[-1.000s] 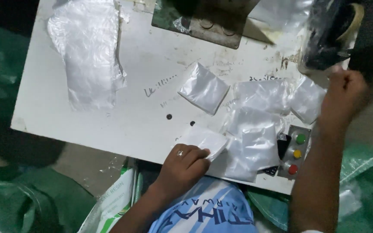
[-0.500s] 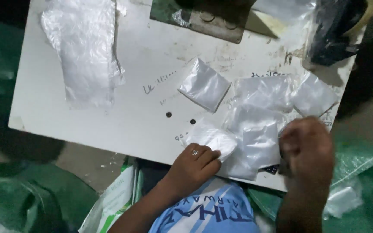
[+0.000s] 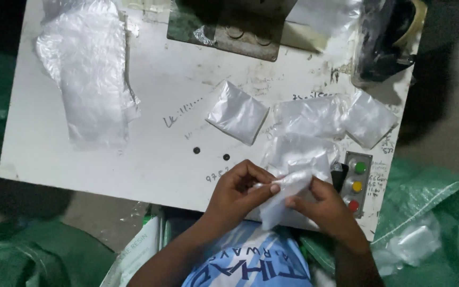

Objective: Operating a packaging machine and manually folding and stacking plastic bags at a workstation.

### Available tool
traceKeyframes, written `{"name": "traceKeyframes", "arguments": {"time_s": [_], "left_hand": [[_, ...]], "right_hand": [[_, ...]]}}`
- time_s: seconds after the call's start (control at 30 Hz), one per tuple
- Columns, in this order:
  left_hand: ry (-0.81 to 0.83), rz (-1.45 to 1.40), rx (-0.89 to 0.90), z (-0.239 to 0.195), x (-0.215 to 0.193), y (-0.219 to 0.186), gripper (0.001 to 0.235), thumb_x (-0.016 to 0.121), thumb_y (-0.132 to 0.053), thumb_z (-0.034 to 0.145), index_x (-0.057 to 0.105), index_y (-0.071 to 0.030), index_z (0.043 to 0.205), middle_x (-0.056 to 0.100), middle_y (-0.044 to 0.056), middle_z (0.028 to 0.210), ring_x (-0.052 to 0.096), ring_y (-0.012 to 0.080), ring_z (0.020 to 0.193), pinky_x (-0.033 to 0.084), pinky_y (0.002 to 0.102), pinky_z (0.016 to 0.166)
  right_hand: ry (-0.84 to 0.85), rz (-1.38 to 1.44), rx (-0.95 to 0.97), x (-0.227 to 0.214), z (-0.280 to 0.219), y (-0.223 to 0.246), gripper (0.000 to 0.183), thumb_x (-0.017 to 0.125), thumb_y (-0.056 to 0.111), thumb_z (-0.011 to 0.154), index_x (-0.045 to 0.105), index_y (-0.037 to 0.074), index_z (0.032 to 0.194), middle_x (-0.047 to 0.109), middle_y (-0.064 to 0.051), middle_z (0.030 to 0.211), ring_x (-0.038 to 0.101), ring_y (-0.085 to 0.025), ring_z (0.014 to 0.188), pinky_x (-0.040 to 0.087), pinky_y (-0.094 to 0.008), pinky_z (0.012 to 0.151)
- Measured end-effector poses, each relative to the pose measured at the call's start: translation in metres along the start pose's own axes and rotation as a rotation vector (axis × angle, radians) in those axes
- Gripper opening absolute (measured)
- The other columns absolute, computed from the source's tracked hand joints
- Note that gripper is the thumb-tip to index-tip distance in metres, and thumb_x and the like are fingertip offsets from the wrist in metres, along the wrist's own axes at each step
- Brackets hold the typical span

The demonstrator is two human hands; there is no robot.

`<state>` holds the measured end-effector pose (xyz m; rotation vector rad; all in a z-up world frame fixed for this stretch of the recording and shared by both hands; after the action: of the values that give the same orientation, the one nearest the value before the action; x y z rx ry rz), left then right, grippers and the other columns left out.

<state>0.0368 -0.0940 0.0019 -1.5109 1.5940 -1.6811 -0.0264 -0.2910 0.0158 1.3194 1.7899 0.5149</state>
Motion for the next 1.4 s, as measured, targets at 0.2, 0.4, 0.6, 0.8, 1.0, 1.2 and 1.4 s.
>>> {"name": "traceKeyframes", "arguments": {"time_s": [0.2, 0.4, 0.6, 0.8, 1.0, 1.2, 1.4], "left_hand": [[-0.319, 0.640, 0.189, 0.054, -0.048, 0.011, 0.024, 0.065, -0.037, 0.098, 0.064, -0.014, 0.089, 0.065, -0.001, 0.079, 0.058, 0.0104, 0.071, 0.044, 0.029, 0.063], [-0.604, 1.224, 0.260, 0.092, -0.081, 0.024, 0.058, 0.078, -0.042, 0.087, 0.062, -0.002, 0.125, 0.051, 0.018, 0.135, 0.051, 0.0410, 0.120, 0.039, 0.054, 0.104], [-0.541, 0.747, 0.228, 0.065, -0.077, 0.004, 0.021, 0.071, -0.020, 0.093, 0.050, -0.015, 0.093, 0.062, -0.002, 0.088, 0.059, 0.0147, 0.078, 0.046, 0.032, 0.068], [-0.297, 0.572, 0.391, 0.016, -0.026, 0.001, 0.026, 0.079, -0.014, 0.089, 0.060, -0.011, 0.107, 0.066, 0.005, 0.104, 0.069, 0.0192, 0.097, 0.057, 0.029, 0.081], [0.231, 0.528, 0.402, 0.005, 0.021, 0.012, 0.030, 0.063, -0.024, 0.103, 0.058, -0.005, 0.126, 0.063, 0.013, 0.122, 0.065, 0.0224, 0.103, 0.058, 0.028, 0.076], [0.402, 0.930, 0.519, -0.001, 0.027, 0.058, 0.019, 0.063, -0.028, 0.104, 0.062, -0.011, 0.096, 0.060, 0.007, 0.087, 0.058, 0.0274, 0.078, 0.044, 0.040, 0.074], [0.215, 1.355, 0.532, 0.013, 0.010, 0.106, 0.039, 0.078, -0.025, 0.087, 0.060, -0.007, 0.117, 0.059, 0.015, 0.119, 0.056, 0.0349, 0.100, 0.044, 0.044, 0.086]], "right_hand": [[-0.595, -0.176, -0.023, -0.099, 0.020, 0.005, 0.030, 0.078, 0.017, 0.100, 0.054, 0.007, 0.084, 0.065, -0.010, 0.091, 0.058, -0.022, 0.078, 0.048, -0.037, 0.068], [-0.465, -0.466, 0.040, -0.145, 0.092, 0.003, 0.079, 0.077, 0.024, 0.088, 0.041, 0.001, 0.154, 0.041, -0.021, 0.152, 0.045, -0.040, 0.134, 0.041, -0.055, 0.100], [-0.601, -0.423, 0.053, -0.127, 0.050, 0.004, 0.028, 0.075, 0.017, 0.102, 0.064, 0.003, 0.123, 0.066, -0.017, 0.109, 0.060, -0.033, 0.092, 0.044, -0.049, 0.075], [-0.172, 0.420, -0.391, -0.060, -0.014, -0.030, 0.090, 0.065, 0.046, 0.072, 0.046, -0.006, 0.143, 0.057, -0.021, 0.142, 0.068, -0.033, 0.114, 0.056, -0.045, 0.102], [-0.544, 0.279, 0.131, -0.029, -0.026, -0.066, 0.049, 0.086, -0.002, 0.063, 0.070, 0.004, 0.109, 0.075, -0.013, 0.100, 0.070, -0.027, 0.090, 0.057, -0.039, 0.077], [-0.480, -0.273, 0.348, -0.010, -0.021, -0.053, 0.088, 0.075, 0.047, 0.080, 0.040, 0.006, 0.151, 0.033, -0.018, 0.159, 0.045, -0.035, 0.135, 0.050, -0.051, 0.100], [-0.572, -0.468, -0.037, -0.021, -0.027, -0.076, 0.059, 0.086, 0.044, 0.078, 0.062, 0.000, 0.108, 0.062, -0.018, 0.105, 0.060, -0.034, 0.094, 0.052, -0.044, 0.076]]}}
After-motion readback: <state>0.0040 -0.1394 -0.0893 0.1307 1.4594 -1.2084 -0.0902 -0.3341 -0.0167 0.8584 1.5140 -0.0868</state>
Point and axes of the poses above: each hand's wrist, its own z-axis towards the middle knuckle, its own x-axis out of the palm, y = z × x, the point moved 3 cm from there along z, towards the middle knuckle
